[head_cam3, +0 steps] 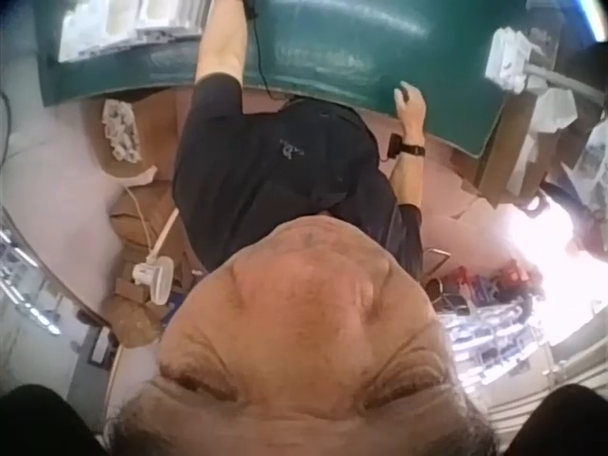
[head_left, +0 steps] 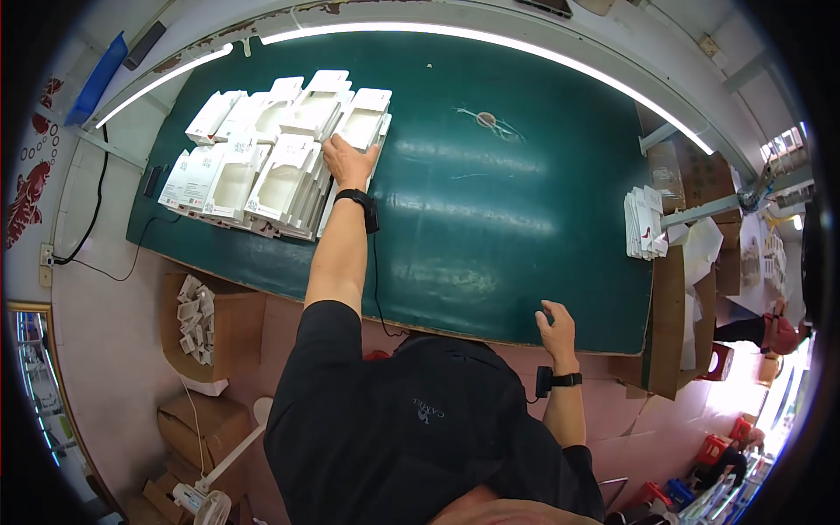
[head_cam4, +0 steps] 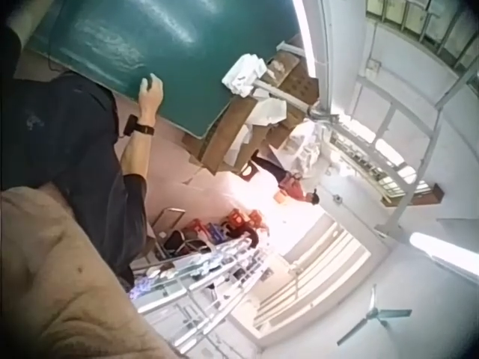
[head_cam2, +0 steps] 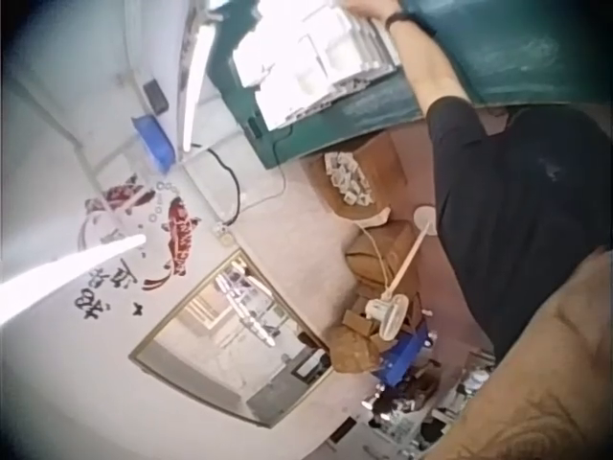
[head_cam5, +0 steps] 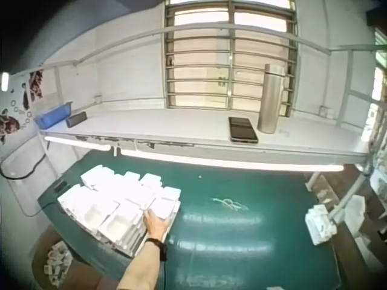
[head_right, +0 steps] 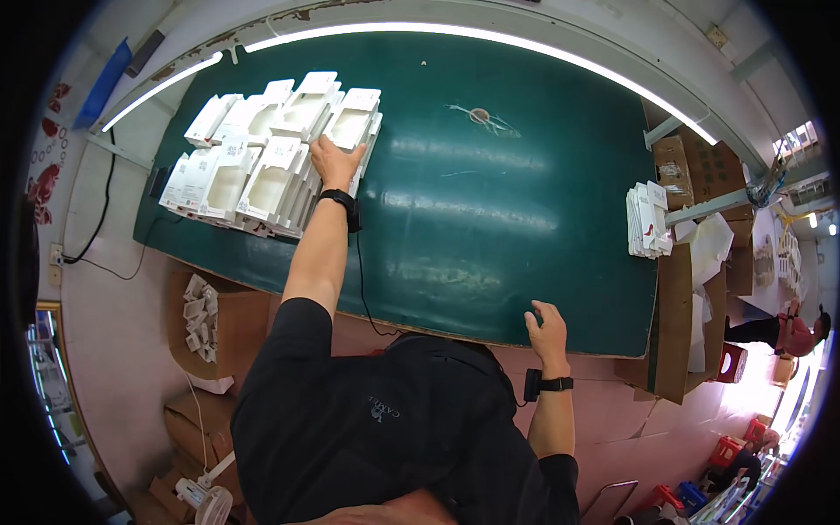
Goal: The person picks up a white box from a stack, turns it over, and folds the flaps by hand. They place the box onto a separate stack and repeat the process with other white boxes.
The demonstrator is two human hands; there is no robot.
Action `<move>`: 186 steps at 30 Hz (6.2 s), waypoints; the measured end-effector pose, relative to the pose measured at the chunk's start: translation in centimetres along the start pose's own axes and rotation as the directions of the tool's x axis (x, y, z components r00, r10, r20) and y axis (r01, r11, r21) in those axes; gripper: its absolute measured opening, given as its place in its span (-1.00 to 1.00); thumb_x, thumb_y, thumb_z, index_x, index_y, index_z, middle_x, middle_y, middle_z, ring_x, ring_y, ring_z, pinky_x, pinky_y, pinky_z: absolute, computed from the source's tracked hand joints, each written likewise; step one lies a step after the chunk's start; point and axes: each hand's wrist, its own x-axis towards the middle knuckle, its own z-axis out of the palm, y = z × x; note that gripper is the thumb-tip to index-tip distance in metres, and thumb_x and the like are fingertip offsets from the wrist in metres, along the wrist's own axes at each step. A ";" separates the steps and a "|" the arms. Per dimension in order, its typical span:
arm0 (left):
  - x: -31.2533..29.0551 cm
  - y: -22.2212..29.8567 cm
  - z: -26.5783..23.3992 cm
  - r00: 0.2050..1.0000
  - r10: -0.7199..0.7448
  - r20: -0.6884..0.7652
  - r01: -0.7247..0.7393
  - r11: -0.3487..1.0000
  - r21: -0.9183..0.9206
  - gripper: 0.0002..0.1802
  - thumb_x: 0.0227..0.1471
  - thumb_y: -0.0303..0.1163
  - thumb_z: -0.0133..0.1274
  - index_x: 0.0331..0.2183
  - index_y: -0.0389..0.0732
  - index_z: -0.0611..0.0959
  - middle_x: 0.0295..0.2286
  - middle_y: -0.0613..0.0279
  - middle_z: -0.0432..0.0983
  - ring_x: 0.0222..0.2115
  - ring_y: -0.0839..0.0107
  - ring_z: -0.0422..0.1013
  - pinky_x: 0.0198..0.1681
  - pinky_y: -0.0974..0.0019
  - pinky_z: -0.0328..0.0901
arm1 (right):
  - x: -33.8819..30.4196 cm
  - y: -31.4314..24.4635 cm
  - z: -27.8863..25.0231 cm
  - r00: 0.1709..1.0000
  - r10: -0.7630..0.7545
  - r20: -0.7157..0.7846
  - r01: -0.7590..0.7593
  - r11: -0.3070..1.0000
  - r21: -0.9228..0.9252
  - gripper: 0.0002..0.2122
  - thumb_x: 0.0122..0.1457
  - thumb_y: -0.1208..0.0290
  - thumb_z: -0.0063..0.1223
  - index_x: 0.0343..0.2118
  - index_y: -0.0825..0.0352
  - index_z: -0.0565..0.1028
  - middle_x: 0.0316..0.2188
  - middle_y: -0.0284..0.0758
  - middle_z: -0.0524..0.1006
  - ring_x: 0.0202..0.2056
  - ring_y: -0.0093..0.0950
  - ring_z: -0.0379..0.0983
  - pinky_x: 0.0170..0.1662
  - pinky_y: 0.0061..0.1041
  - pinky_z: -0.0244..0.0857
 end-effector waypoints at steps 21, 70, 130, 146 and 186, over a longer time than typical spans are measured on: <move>-0.2 0.1 0.1 0.998 -0.049 0.049 0.051 0.998 -0.030 -0.04 -0.25 -0.08 0.41 0.06 -0.37 0.29 0.02 -0.15 0.17 0.08 -0.07 0.17 0.20 0.03 0.13 | -1.7 1.5 0.7 0.996 0.070 0.058 -0.072 0.997 0.023 -0.71 0.09 0.40 0.18 -0.12 0.37 0.56 -0.23 -0.18 0.60 -0.22 -0.31 0.56 -0.12 -0.41 0.42; -27.2 13.3 -13.1 0.470 0.289 0.834 0.874 -0.287 -0.393 -0.50 0.36 -0.03 -0.32 0.13 -0.11 0.39 -0.05 0.24 0.49 -0.06 0.32 0.44 0.01 0.19 0.35 | 6.0 -13.3 -0.7 0.923 -0.342 0.175 0.066 0.590 0.805 -0.47 0.18 0.39 0.21 0.19 0.42 0.32 -0.26 -0.34 0.58 -0.41 -0.67 0.44 -0.31 -0.63 0.36; -24.1 11.6 -15.6 0.476 0.253 0.842 0.861 -0.327 -0.389 -0.49 0.30 -0.17 -0.26 0.20 -0.17 0.29 0.09 0.11 0.37 0.09 0.19 0.33 0.11 0.03 0.25 | 6.7 -16.7 4.3 0.959 -0.283 -0.010 0.215 0.704 0.677 -0.42 0.16 0.58 0.13 0.26 0.26 0.25 -0.10 -0.28 0.53 -0.22 -0.55 0.52 -0.17 -0.53 0.44; -24.5 10.9 -14.6 0.550 0.219 0.806 0.821 -0.318 -0.473 -0.49 0.35 -0.13 -0.28 0.21 -0.16 0.28 0.09 0.14 0.40 0.06 0.21 0.39 0.11 0.02 0.26 | 6.5 -17.9 3.2 0.774 -0.529 -0.349 0.609 0.772 0.182 -0.42 -0.02 0.52 0.28 0.13 0.32 0.38 0.01 -0.21 0.47 -0.06 -0.25 0.50 -0.05 -0.37 0.43; -24.4 9.4 -12.0 0.590 0.338 0.734 0.794 -0.409 -0.449 -0.43 0.39 -0.03 -0.41 0.24 -0.16 0.22 0.14 0.12 0.33 0.13 0.16 0.31 0.18 -0.03 0.24 | 6.3 -17.9 6.5 0.934 -0.176 0.310 -0.185 0.504 0.843 -0.32 -0.01 0.46 0.31 0.22 0.36 0.29 0.02 -0.29 0.47 0.00 -0.48 0.41 0.07 -0.45 0.33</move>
